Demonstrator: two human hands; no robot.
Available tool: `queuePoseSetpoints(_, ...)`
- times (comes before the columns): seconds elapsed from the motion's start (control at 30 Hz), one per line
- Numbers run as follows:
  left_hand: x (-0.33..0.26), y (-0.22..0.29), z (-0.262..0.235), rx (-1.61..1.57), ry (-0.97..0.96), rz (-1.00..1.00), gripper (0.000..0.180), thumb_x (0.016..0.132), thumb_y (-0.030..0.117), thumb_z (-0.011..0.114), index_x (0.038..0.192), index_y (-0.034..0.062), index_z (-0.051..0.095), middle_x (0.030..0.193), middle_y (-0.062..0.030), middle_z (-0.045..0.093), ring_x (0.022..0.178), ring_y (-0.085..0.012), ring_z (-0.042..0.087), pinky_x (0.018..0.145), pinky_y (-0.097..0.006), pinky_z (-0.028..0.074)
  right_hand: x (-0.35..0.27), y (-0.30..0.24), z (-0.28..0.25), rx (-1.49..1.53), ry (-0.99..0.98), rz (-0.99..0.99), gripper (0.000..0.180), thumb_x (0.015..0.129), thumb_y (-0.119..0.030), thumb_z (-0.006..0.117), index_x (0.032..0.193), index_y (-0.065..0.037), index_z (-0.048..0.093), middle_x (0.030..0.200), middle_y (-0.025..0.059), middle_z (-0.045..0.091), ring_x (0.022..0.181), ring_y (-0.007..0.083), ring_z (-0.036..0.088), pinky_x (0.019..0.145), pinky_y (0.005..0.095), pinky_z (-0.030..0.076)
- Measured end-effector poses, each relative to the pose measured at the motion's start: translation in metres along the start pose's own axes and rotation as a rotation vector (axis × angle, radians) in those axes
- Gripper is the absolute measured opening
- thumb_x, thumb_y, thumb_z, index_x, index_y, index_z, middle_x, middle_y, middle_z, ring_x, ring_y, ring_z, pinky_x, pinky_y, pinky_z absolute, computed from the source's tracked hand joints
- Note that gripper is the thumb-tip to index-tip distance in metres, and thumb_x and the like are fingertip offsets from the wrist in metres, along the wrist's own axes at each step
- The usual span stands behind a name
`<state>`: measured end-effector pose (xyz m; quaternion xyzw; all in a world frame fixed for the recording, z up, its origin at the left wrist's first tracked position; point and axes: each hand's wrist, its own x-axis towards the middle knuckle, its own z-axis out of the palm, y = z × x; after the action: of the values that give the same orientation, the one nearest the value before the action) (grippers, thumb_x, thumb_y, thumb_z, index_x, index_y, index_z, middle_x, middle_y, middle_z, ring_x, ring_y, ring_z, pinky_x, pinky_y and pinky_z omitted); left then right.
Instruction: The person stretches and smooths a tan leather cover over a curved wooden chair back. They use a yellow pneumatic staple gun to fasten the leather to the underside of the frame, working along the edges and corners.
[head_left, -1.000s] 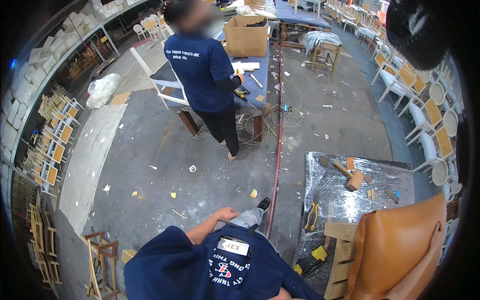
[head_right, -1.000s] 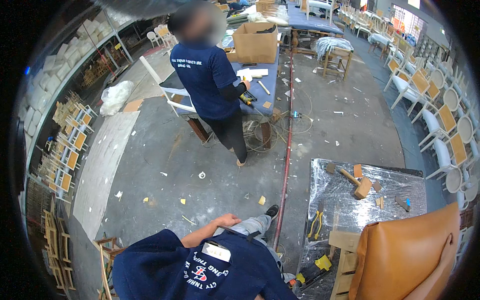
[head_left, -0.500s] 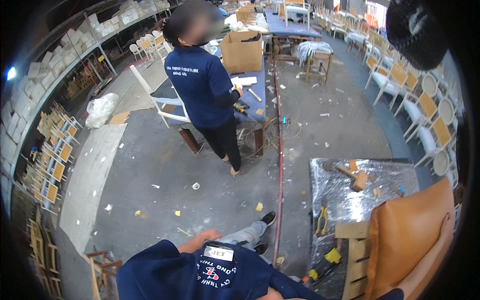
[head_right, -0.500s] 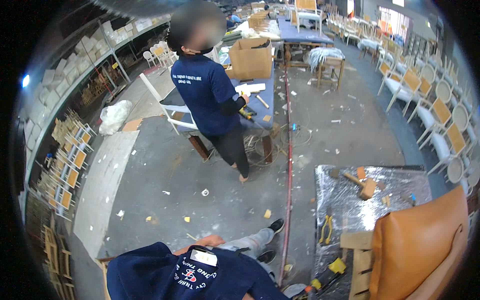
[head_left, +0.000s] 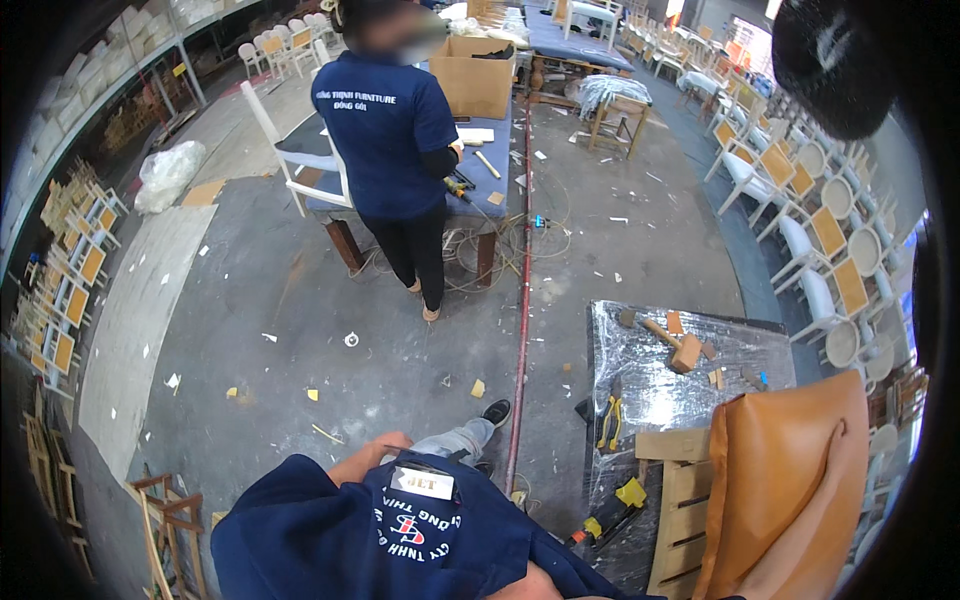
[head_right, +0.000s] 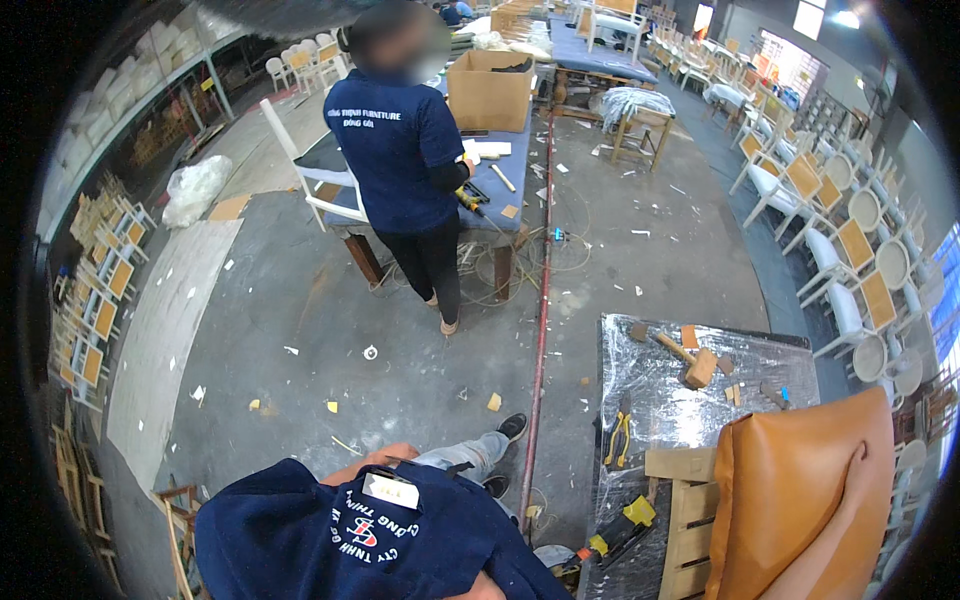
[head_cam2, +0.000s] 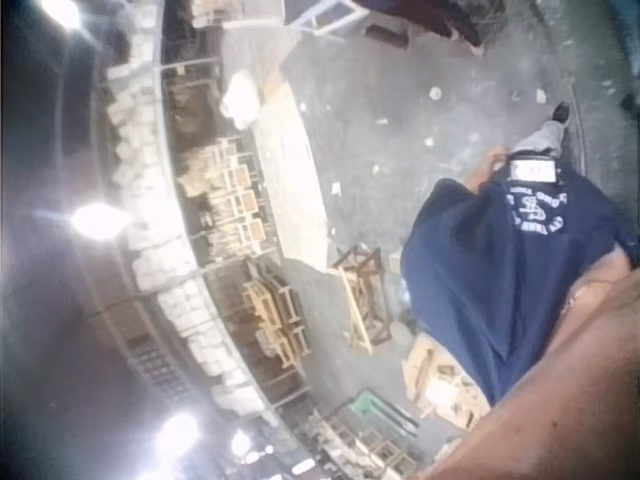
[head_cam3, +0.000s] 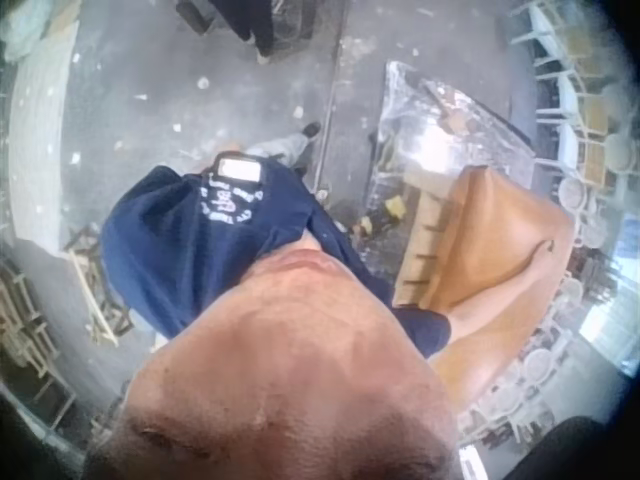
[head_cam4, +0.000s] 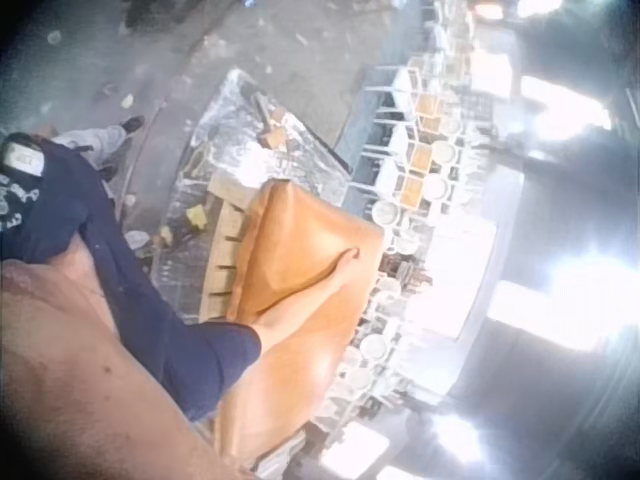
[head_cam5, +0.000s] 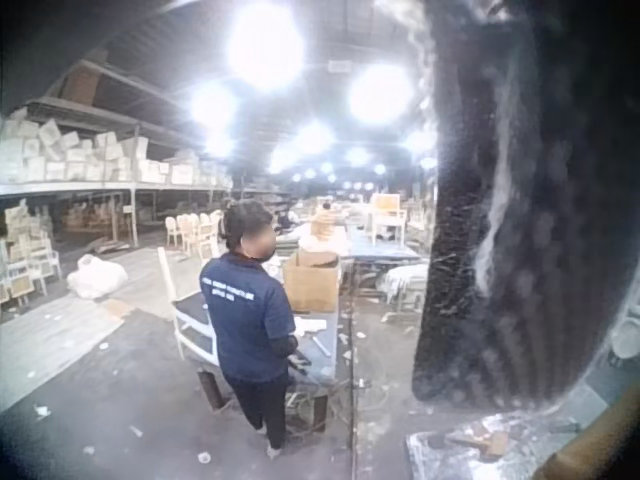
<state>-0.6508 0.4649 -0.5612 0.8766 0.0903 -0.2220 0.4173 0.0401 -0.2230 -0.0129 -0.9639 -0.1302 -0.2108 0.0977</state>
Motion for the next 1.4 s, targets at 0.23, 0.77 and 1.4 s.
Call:
queuePoseSetpoints(0.23, 0.006, 0.046, -0.054, 0.049, 0.000, -0.217, 0.049, 0.093, 0.045, 0.049, 0.118, 0.0068, 0.067, 0.118, -0.0237, 0.064, 0.111, -0.0415, 0.060, 0.094, -0.046, 0.047, 0.002, -0.082, -0.012, 0.007, 0.198, -0.381, 0.031, 0.097, -0.020, 0.055, 0.114, 0.004, 0.064, 0.122, 0.0199, 0.064, 0.118, 0.0347, 0.057, 0.104, 0.0414, 0.040)
queuePoseSetpoints(0.77, 0.009, 0.125, -0.119, -0.124, -0.103, -0.487, 0.051, 0.096, 0.040, 0.056, 0.129, 0.0008, 0.060, 0.117, -0.0174, 0.068, 0.101, -0.0240, 0.068, 0.090, -0.034, 0.050, -0.070, -0.103, -0.026, -0.209, 0.175, 0.069, 0.040, 0.089, -0.038, 0.057, 0.104, -0.003, 0.068, 0.111, 0.0158, 0.065, 0.109, 0.0318, 0.058, 0.092, 0.0439, 0.044)
queuePoseSetpoints(1.4, 0.059, 0.148, -0.133, 0.118, -0.132, -0.088, 0.051, 0.094, 0.044, 0.057, 0.127, 0.0057, 0.063, 0.113, -0.0220, 0.069, 0.109, -0.0302, 0.065, 0.094, -0.039, 0.049, -0.133, -0.196, -0.038, -0.168, 0.278, 0.154, 0.059, 0.087, -0.047, 0.057, 0.122, 0.001, 0.059, 0.130, 0.0195, 0.056, 0.124, 0.0311, 0.051, 0.106, 0.0432, 0.037)
